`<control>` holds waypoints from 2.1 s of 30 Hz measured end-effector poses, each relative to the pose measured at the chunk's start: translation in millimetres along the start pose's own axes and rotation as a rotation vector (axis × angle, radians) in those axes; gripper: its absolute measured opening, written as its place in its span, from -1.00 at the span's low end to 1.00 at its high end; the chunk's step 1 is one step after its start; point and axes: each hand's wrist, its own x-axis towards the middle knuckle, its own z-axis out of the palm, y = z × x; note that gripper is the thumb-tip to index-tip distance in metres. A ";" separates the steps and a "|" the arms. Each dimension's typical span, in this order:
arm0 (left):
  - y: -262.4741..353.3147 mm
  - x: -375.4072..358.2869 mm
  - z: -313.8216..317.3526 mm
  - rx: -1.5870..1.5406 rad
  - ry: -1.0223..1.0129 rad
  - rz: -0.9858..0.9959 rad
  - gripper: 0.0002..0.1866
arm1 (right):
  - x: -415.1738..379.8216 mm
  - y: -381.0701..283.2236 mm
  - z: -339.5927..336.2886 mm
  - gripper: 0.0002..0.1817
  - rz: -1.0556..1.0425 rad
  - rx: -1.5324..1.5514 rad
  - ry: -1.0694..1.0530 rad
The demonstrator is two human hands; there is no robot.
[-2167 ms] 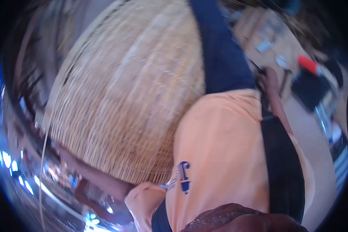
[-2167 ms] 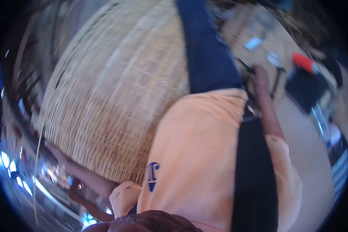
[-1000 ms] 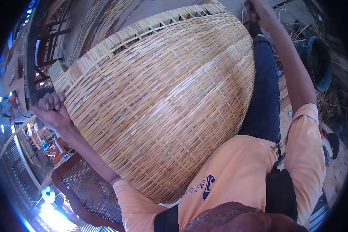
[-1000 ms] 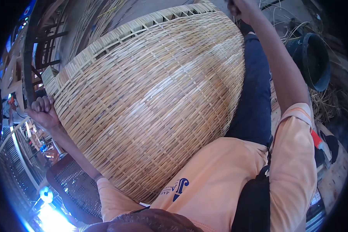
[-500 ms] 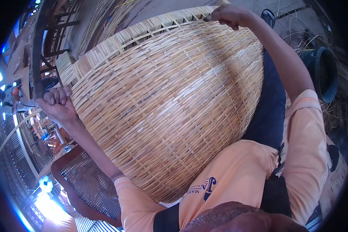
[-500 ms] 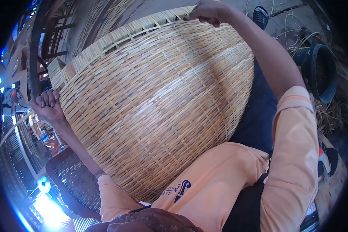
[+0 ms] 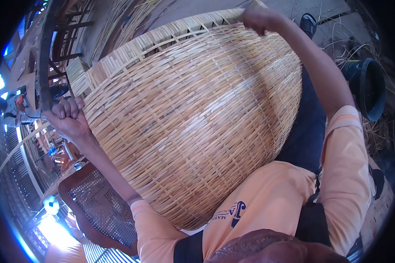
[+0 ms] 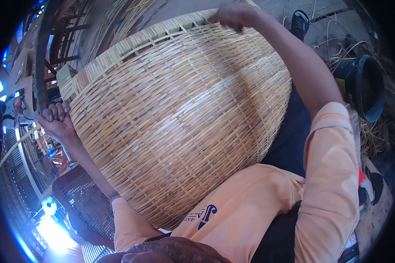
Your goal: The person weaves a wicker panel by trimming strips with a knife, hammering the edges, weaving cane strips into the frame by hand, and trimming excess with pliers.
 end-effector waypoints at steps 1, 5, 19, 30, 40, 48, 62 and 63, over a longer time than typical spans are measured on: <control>-1.0 1.9 -4.4 0.039 -0.020 0.007 -0.41 | -31.8 -16.6 9.2 -0.55 -0.042 -0.044 0.056; 2.1 1.2 -2.0 0.068 -0.020 -0.019 -0.39 | 1.5 -1.5 -3.8 -0.57 -0.177 0.785 0.136; 0.8 -2.0 1.7 0.058 -0.008 -0.002 -0.40 | -27.1 -42.9 11.5 -0.61 -0.173 0.519 -0.008; 0.6 -1.0 3.3 0.096 -0.029 0.003 -0.32 | -50.6 -61.4 18.9 -0.57 -0.201 -0.181 -0.007; 38.6 -47.0 27.3 1.853 0.057 0.147 -0.53 | -49.6 -45.3 29.3 -0.48 -0.300 -0.306 -0.035; -6.0 -30.0 105.4 1.695 -0.760 0.487 -0.71 | -38.6 -66.4 44.6 -0.49 -0.509 -0.121 -0.172; -51.6 -3.1 95.2 1.546 -0.780 0.220 -0.75 | -29.2 -88.9 69.1 -0.55 -0.448 0.546 0.109; -52.1 -3.0 96.3 1.541 -0.781 0.221 -0.75 | -28.0 -86.0 72.1 -0.53 -0.514 0.297 -0.038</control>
